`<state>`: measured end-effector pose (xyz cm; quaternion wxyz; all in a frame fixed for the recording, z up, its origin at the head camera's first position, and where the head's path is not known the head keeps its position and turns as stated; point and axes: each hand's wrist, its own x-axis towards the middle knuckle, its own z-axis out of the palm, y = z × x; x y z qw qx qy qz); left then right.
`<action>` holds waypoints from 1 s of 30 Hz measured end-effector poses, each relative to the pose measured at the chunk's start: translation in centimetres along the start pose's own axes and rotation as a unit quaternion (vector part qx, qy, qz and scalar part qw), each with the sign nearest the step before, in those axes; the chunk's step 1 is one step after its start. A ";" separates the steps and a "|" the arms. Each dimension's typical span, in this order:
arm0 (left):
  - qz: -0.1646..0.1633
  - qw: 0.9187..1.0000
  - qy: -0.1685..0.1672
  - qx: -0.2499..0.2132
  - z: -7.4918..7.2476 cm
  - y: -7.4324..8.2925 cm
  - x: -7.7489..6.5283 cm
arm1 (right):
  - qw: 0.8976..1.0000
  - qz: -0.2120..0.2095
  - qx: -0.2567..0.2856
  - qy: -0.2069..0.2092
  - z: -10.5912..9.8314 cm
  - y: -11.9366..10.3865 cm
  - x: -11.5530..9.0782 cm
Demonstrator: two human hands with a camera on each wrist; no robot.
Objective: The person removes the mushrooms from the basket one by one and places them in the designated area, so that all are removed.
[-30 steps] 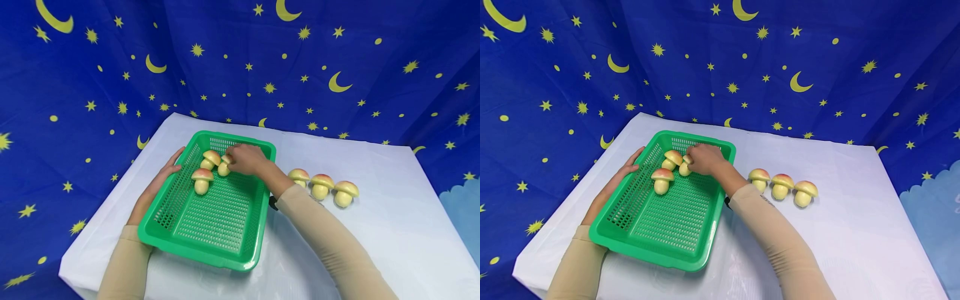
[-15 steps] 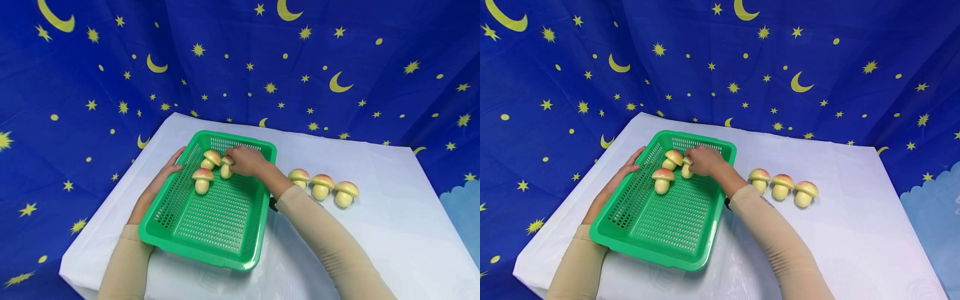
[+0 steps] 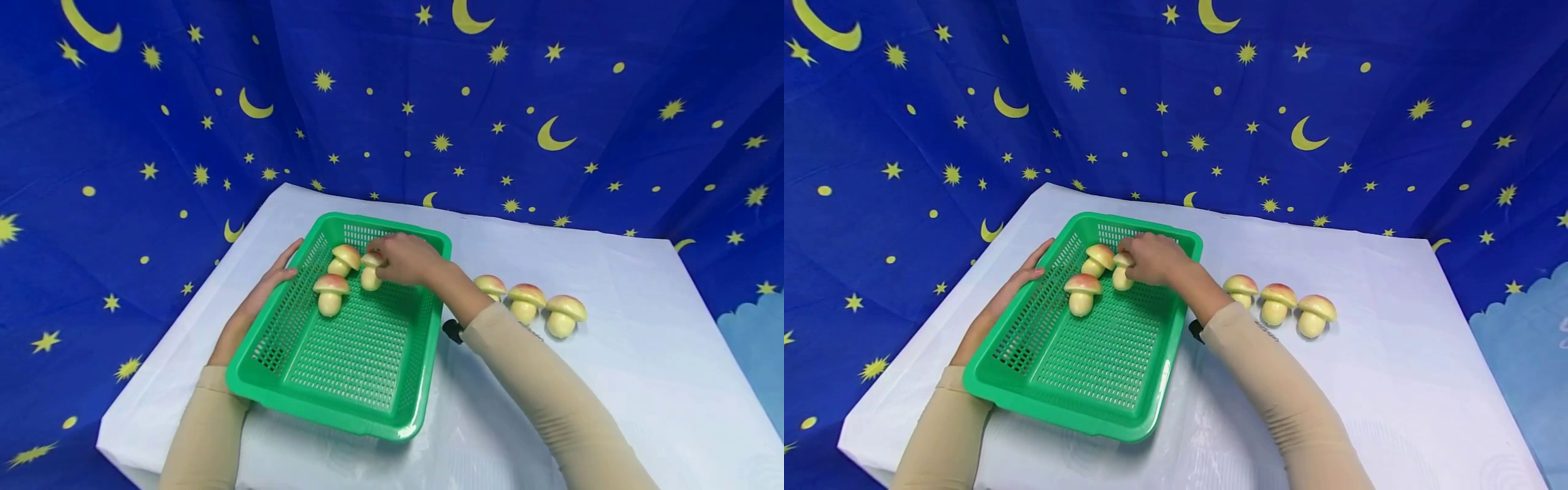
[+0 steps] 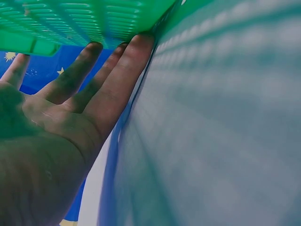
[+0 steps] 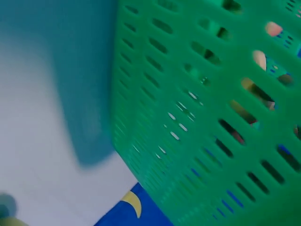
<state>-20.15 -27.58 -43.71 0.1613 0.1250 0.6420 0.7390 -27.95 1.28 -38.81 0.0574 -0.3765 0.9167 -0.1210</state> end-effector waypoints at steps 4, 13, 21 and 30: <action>0.003 1.000 -0.004 0.005 0.0 0.0 0.1 | 1.000 -0.008 0.007 0.016 -1.0 -0.1 -0.7; 0.002 1.000 -0.008 0.003 -0.1 0.0 0.3 | 0.997 -0.038 0.025 0.054 -2.7 -0.1 -2.7; 0.000 1.000 -0.007 0.009 -0.1 -0.1 0.1 | 0.995 -0.063 0.021 0.076 -4.1 0.0 -4.6; -0.009 1.000 -0.003 0.011 0.0 -0.1 -0.1 | 0.993 -0.058 0.020 0.103 -5.4 0.7 -6.7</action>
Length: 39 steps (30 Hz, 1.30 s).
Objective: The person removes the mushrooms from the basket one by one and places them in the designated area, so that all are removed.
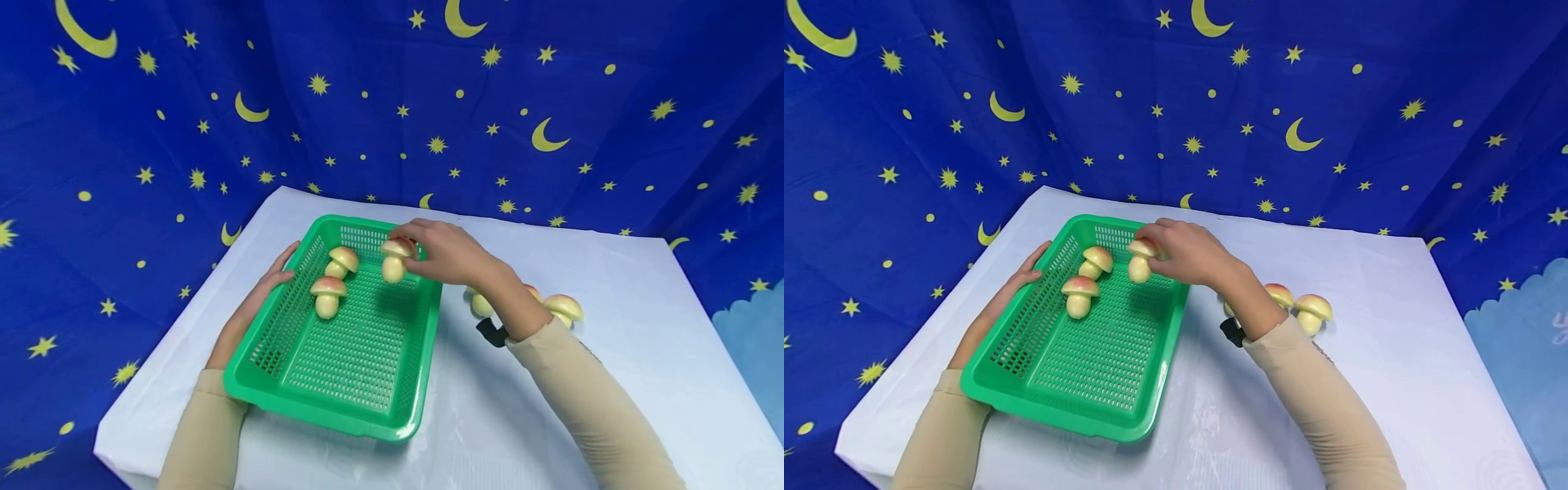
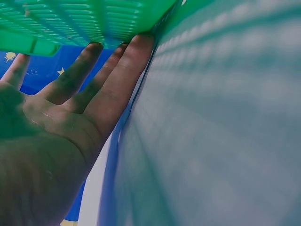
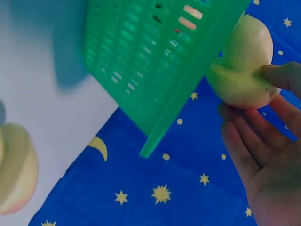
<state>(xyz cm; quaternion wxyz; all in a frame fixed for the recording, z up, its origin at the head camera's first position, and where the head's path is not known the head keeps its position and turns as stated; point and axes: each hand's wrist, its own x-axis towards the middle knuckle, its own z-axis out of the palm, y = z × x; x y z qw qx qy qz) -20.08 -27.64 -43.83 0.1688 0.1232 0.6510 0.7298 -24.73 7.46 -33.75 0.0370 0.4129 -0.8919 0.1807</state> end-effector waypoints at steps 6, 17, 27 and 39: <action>0.005 1.000 -0.001 0.006 0.0 0.0 0.0 | 1.000 -0.003 0.001 0.012 -0.9 0.3 -1.3; 0.010 1.000 0.011 -0.014 -0.2 -0.4 0.9 | 0.999 0.005 0.010 0.041 -2.2 0.7 -4.1; 0.001 1.000 0.001 0.010 -0.1 0.0 0.1 | 0.998 0.002 0.002 0.058 -2.6 1.2 -6.0; 0.005 1.000 -0.004 0.000 0.1 0.1 0.1 | 0.997 -0.001 0.016 0.080 -2.8 2.1 -8.5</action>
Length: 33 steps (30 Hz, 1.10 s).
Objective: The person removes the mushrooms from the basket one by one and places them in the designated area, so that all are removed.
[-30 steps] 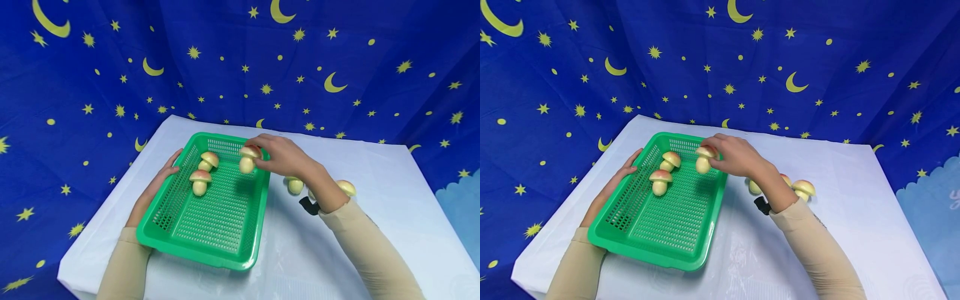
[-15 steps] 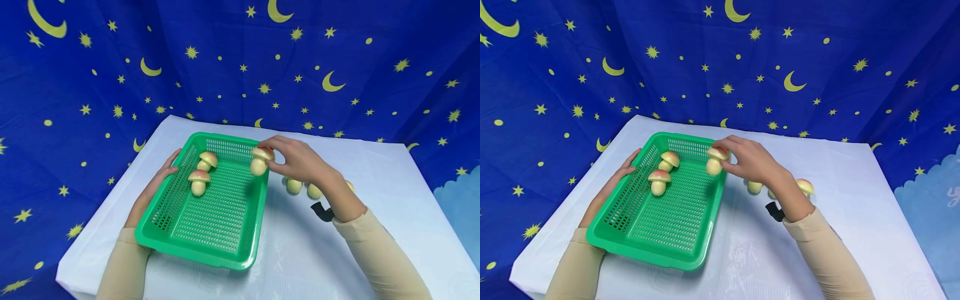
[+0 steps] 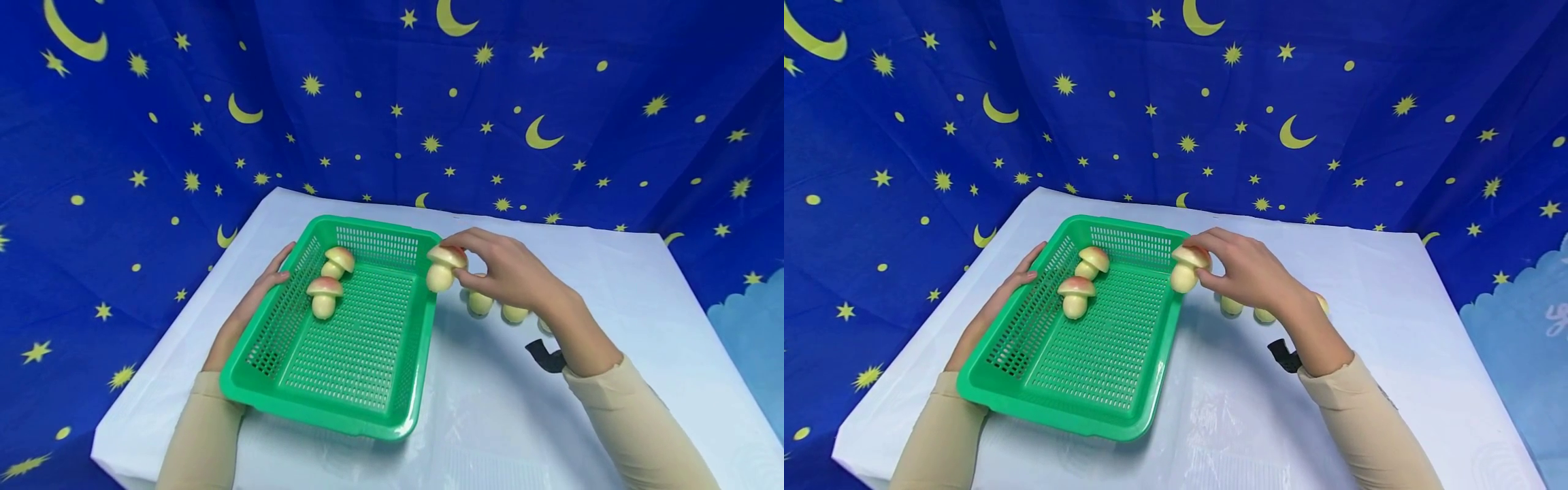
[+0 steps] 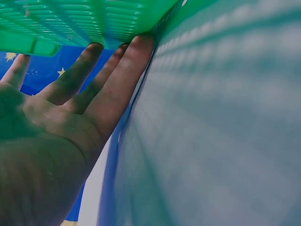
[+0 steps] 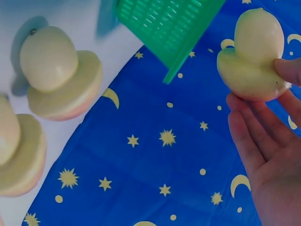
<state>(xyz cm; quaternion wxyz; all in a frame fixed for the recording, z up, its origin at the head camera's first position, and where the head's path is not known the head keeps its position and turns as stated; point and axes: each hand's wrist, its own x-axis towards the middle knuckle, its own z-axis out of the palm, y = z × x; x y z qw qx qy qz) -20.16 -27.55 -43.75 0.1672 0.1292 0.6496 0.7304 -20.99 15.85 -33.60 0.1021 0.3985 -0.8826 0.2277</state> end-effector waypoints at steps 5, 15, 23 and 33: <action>-0.001 1.000 0.001 -0.009 -0.1 -0.2 0.1 | 1.000 0.004 0.005 -0.001 0.0 0.3 -0.9; 0.009 1.000 -0.003 -0.001 -0.1 -0.3 0.2 | 1.000 0.020 0.011 -0.003 0.0 0.6 -2.6; -0.001 1.000 -0.001 -0.002 0.1 0.0 -0.2 | 0.999 0.039 0.005 -0.006 0.2 1.1 -4.1; 0.004 1.000 -0.002 -0.003 0.2 0.0 0.0 | 0.998 0.057 0.007 -0.040 1.6 1.7 -5.6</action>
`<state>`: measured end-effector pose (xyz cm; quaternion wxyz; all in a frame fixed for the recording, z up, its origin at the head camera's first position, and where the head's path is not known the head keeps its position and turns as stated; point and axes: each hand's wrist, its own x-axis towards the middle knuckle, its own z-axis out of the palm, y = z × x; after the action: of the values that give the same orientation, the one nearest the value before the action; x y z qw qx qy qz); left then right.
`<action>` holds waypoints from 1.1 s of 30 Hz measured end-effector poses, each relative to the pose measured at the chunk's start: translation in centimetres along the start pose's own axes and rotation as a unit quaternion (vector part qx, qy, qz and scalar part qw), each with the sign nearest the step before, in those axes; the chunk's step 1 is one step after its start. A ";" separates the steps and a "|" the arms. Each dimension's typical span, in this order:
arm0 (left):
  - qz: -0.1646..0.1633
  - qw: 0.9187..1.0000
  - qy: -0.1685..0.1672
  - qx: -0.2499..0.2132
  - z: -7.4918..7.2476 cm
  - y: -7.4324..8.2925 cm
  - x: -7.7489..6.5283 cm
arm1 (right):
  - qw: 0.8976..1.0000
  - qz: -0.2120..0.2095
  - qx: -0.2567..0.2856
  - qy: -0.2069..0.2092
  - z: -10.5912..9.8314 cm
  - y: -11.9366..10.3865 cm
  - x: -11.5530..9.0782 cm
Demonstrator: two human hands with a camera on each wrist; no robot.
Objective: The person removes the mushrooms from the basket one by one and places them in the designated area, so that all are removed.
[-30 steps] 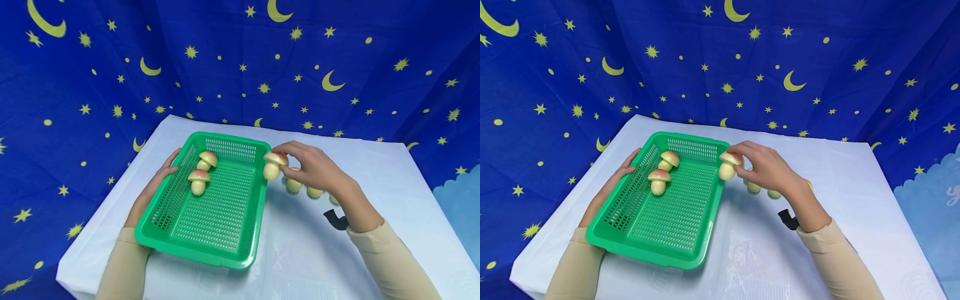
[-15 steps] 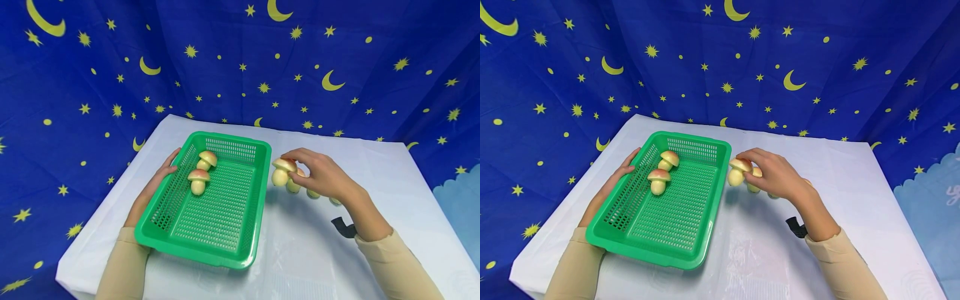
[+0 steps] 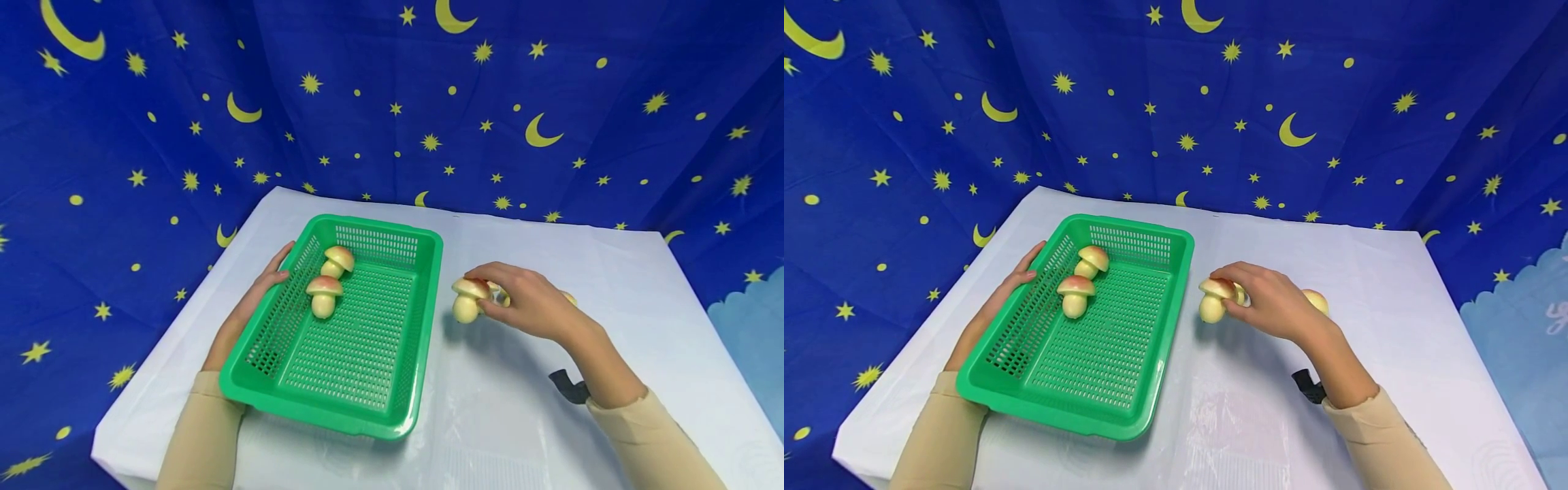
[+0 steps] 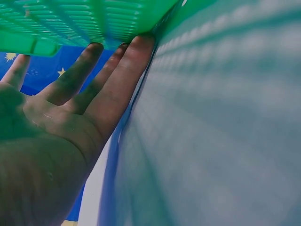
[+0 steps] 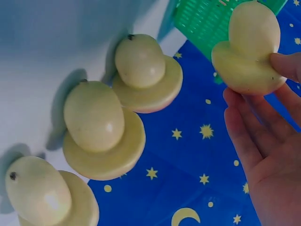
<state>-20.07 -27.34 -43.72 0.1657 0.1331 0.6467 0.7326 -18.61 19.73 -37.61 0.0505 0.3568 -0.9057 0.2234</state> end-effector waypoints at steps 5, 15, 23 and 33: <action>0.002 1.000 0.001 -0.001 0.0 0.0 0.0 | 1.000 0.004 -0.003 -0.008 0.4 0.1 -0.4; 0.003 1.000 0.001 -0.001 0.1 0.1 -0.1 | 0.999 0.008 -0.009 -0.031 1.3 0.6 -1.6; 0.005 1.000 -0.001 0.001 0.0 0.0 0.0 | 0.999 0.003 -0.007 -0.040 2.0 1.2 -2.1; 0.012 1.000 0.004 -0.002 0.2 0.2 0.4 | 0.999 0.008 -0.014 -0.050 2.6 1.7 -2.7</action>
<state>-20.35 -27.04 -43.48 0.1543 0.1372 0.6444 0.7363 -17.58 21.39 -41.29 0.0083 0.3594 -0.9131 0.1926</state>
